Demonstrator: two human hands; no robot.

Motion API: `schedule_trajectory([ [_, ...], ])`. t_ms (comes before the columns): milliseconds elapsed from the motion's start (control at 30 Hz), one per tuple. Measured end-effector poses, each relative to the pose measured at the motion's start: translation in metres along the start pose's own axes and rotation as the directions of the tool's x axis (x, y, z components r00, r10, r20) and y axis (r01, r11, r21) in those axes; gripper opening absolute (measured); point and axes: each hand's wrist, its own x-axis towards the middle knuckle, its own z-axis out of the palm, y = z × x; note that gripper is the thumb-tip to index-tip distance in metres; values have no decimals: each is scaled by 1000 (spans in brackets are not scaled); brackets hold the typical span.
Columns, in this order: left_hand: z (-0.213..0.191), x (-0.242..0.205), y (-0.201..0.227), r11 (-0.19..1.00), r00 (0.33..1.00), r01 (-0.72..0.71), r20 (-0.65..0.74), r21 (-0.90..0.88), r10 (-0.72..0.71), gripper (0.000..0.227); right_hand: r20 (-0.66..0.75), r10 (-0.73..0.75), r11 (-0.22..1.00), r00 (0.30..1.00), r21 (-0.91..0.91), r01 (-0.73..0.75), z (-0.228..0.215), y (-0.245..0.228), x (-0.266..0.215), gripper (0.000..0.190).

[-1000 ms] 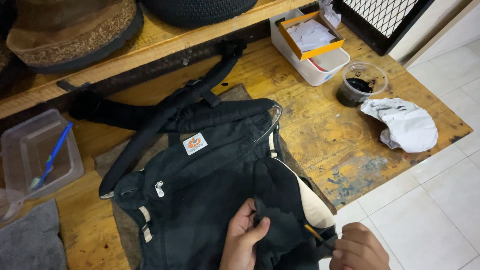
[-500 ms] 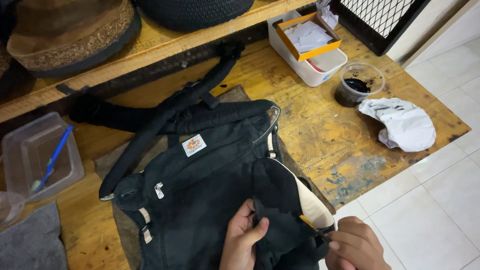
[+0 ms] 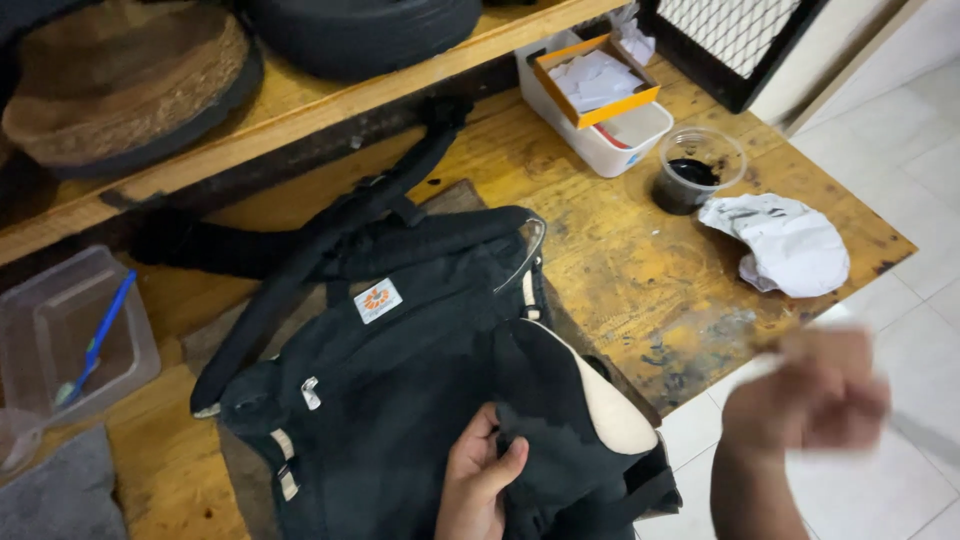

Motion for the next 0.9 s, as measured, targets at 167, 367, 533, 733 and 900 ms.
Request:
schedule_trajectory([
  [167,-19,15,-18,986,980,-161,116,-39,164,36,432,-103,914,896,-314,256,61,37,79,34],
  [367,-5,9,-6,997,999,-11,-54,-77,6,41,577,29,873,816,-412,260,73,131,84,32],
  [533,-17,15,-13,997,998,-56,18,-48,56,37,652,116,865,749,-438,247,77,149,82,32],
  [733,-15,13,-13,997,999,-46,-24,-64,44,39,696,139,844,705,-455,282,78,152,78,29],
  [900,-11,9,-11,997,999,-50,8,-63,51,32,714,101,830,693,-445,337,80,151,76,34],
])
